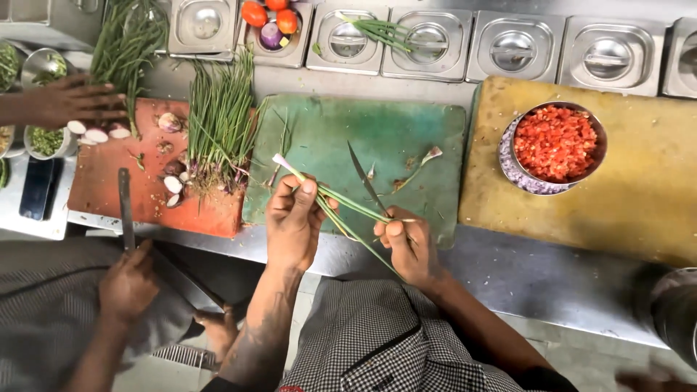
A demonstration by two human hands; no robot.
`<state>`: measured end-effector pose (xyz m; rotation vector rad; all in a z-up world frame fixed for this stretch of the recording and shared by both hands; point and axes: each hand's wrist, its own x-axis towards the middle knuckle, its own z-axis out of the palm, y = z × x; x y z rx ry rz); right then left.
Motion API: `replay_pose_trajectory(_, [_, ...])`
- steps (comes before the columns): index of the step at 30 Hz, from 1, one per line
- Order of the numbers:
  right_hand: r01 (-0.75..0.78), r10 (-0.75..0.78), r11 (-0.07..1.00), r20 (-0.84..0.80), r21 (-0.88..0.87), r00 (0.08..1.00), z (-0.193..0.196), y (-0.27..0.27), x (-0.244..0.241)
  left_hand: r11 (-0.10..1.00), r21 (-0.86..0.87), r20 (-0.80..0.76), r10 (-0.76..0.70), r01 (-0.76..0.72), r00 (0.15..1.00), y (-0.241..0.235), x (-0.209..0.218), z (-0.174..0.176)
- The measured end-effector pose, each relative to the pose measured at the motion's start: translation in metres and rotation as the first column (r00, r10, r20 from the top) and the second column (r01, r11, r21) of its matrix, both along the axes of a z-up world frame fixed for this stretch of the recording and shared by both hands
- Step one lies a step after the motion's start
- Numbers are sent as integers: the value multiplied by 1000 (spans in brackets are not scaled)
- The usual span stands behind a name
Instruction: The person stands at a stainless steel prep counter and trims spring onions, cutting off root ends with a knife and peeling away outer layers and roots by hand, working one bunch at a time on a green cutting board while a coworker beside them cuts onions on an adjacent board.
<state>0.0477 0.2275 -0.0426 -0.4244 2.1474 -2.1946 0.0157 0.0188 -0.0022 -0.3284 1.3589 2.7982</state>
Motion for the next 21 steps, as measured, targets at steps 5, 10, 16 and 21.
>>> replay_pose_trajectory(5, [-55,61,997,137,-46,989,2,-3,-1,1000,-13,-39,-3,3,999,-9,-12,-3])
replay_pose_trajectory(10, [-49,58,997,198,-52,978,-20,7,9,998,26,-21,-60,60,998,-18,-35,-15])
replay_pose_trajectory(16, [186,-141,978,354,-97,925,-47,14,16,988,136,0,-80,80,997,-31,-62,-23])
replay_pose_trajectory(21, [271,-273,962,156,29,949,-28,-12,6,949,243,25,-213,200,977,-21,-65,-30])
